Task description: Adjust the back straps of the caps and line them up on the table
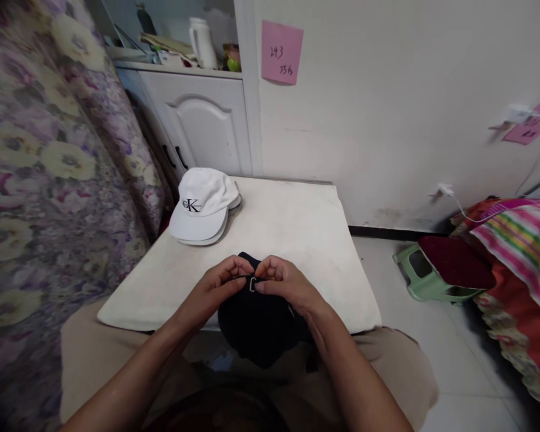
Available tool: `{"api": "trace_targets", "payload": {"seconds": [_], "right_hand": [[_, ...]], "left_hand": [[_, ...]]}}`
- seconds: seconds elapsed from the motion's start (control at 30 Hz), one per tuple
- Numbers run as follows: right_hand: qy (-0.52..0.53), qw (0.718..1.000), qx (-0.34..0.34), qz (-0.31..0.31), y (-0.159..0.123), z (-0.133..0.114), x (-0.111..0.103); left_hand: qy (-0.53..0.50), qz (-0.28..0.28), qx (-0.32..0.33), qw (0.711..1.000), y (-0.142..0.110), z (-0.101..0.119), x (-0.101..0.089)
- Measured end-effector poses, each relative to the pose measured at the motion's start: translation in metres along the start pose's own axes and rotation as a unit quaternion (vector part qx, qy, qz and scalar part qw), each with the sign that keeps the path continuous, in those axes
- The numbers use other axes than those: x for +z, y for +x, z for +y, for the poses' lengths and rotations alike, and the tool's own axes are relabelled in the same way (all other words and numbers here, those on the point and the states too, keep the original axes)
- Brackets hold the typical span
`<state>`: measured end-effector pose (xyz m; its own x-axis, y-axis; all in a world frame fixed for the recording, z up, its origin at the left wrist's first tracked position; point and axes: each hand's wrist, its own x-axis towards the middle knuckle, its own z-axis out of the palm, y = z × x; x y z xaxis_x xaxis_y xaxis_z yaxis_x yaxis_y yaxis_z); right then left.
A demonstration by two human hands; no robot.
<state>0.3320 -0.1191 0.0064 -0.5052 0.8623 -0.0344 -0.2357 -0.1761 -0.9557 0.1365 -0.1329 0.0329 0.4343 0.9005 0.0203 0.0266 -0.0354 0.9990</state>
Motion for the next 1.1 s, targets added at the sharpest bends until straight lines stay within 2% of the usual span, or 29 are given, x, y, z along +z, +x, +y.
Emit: {"api": "trace_targets", "payload": {"seconds": [0.23, 0.33, 0.47, 0.6, 0.87, 0.97, 1.1], "right_hand": [[0.016, 0.999, -0.014, 0.025, 0.002, 0.003, 0.006], [0.006, 0.999, -0.023, 0.033, 0.001, 0.0, 0.007], [-0.013, 1.0, 0.012, 0.004, -0.003, -0.004, -0.004], [-0.031, 0.997, 0.057, -0.049, -0.004, -0.003, -0.014], [-0.081, 0.993, 0.041, -0.08, -0.003, -0.008, -0.016], [-0.087, 0.992, 0.039, -0.086, -0.003, -0.009, -0.017], [-0.103, 0.991, 0.029, -0.08, -0.004, -0.005, -0.016]], "left_hand": [[0.015, -0.006, 0.021, 1.0, 0.0, -0.003, 0.002], [0.007, -0.003, 0.008, 1.0, 0.0, -0.002, -0.001], [-0.031, 0.001, -0.014, 0.999, -0.002, -0.003, -0.008], [-0.044, 0.008, -0.011, 0.999, -0.003, -0.006, -0.013], [-0.062, 0.002, -0.015, 0.998, -0.004, -0.008, -0.013], [-0.033, -0.002, -0.03, 0.999, -0.002, -0.005, -0.012], [0.068, -0.024, -0.048, 0.996, 0.0, -0.001, -0.01]]}}
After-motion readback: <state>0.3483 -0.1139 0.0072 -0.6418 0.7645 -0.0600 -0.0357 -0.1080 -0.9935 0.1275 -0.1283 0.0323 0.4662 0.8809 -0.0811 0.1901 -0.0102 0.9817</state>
